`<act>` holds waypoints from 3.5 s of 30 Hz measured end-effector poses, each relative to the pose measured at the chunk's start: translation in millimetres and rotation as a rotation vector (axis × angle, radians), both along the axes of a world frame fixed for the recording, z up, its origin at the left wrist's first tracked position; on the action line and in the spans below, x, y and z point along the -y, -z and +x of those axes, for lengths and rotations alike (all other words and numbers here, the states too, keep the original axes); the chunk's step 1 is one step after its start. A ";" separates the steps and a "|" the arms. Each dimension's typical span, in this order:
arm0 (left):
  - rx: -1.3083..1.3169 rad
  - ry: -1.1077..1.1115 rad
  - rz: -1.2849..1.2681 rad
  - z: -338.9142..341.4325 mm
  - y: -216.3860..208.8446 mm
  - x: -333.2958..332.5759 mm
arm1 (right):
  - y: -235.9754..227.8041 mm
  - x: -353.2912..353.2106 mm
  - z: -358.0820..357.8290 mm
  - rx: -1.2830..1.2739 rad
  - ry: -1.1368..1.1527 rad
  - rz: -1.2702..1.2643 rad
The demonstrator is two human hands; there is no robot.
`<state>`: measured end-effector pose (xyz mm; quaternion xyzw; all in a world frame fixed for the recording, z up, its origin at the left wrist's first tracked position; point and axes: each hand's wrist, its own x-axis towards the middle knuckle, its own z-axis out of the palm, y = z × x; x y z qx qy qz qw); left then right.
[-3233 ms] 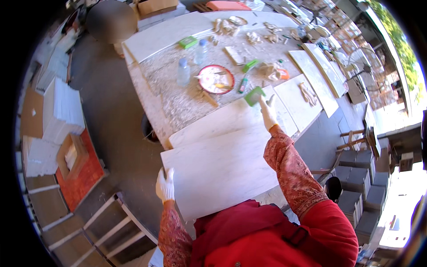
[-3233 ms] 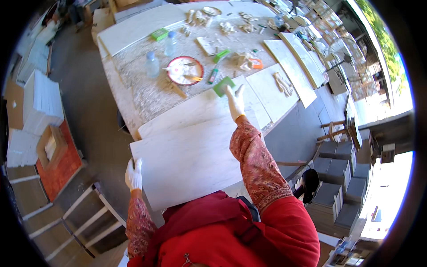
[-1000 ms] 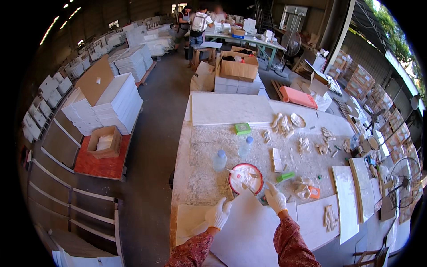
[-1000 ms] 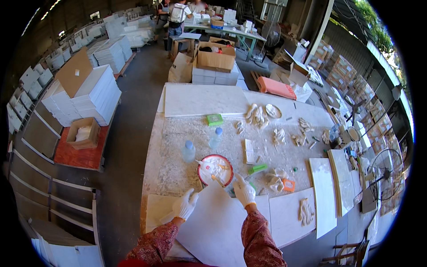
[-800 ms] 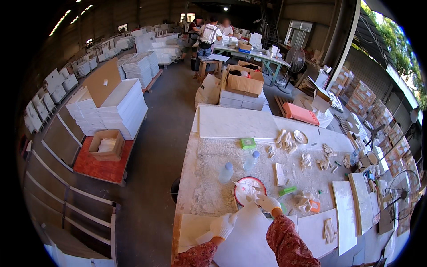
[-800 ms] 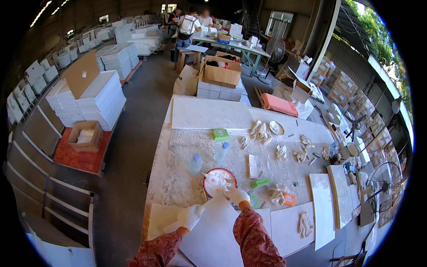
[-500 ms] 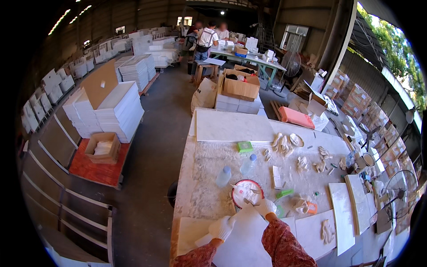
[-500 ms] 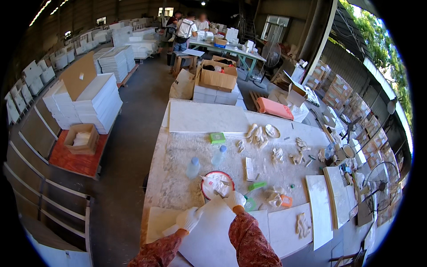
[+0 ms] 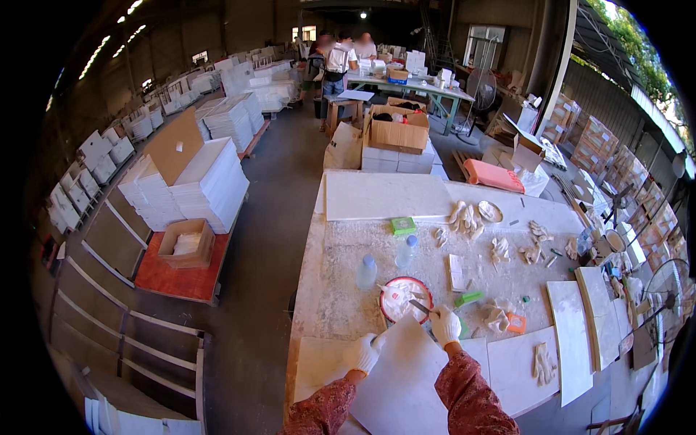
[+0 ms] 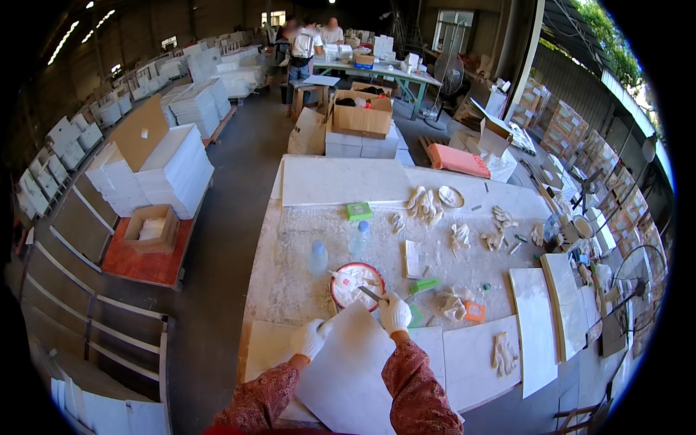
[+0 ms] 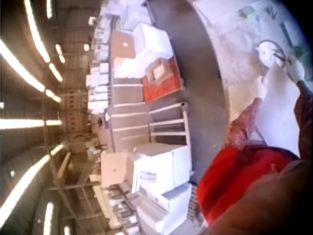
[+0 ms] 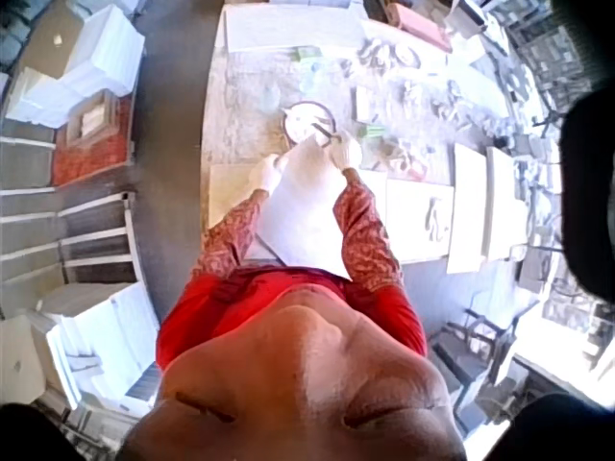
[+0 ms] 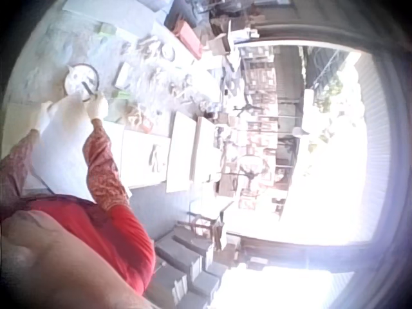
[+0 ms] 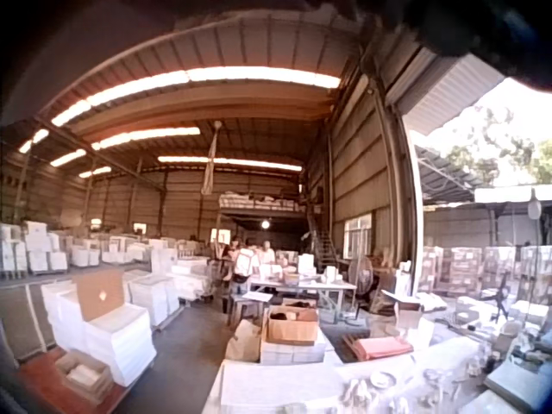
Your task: The person applies a white paste to the edges of rectangular white panels using a small spatula, then rubs the edges with a green block. The person repeats this process on multiple panels, handling them one at a time on a workbench in a warehouse setting.
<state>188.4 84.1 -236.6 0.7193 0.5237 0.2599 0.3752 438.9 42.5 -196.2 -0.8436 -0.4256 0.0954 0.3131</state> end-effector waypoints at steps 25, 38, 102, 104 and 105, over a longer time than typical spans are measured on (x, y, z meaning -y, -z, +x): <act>-0.210 0.025 0.006 20.5 26.8 -9.7 | 27.3 -35.8 25.6 -0.227 -0.151 -0.181; -0.260 -0.039 0.383 29.7 3.0 -4.5 | 11.5 7.4 16.3 -0.688 0.081 0.094; -0.318 0.000 0.368 31.2 0.4 -4.0 | 9.9 -120.5 -20.1 0.346 -0.395 -0.165; -0.317 0.029 0.329 30.8 -2.7 -4.8 | 10.5 -103.7 -15.5 0.103 -0.298 0.006; -0.317 0.038 0.307 30.0 -4.7 -3.9 | 9.5 -91.8 -15.2 -0.018 -0.254 0.090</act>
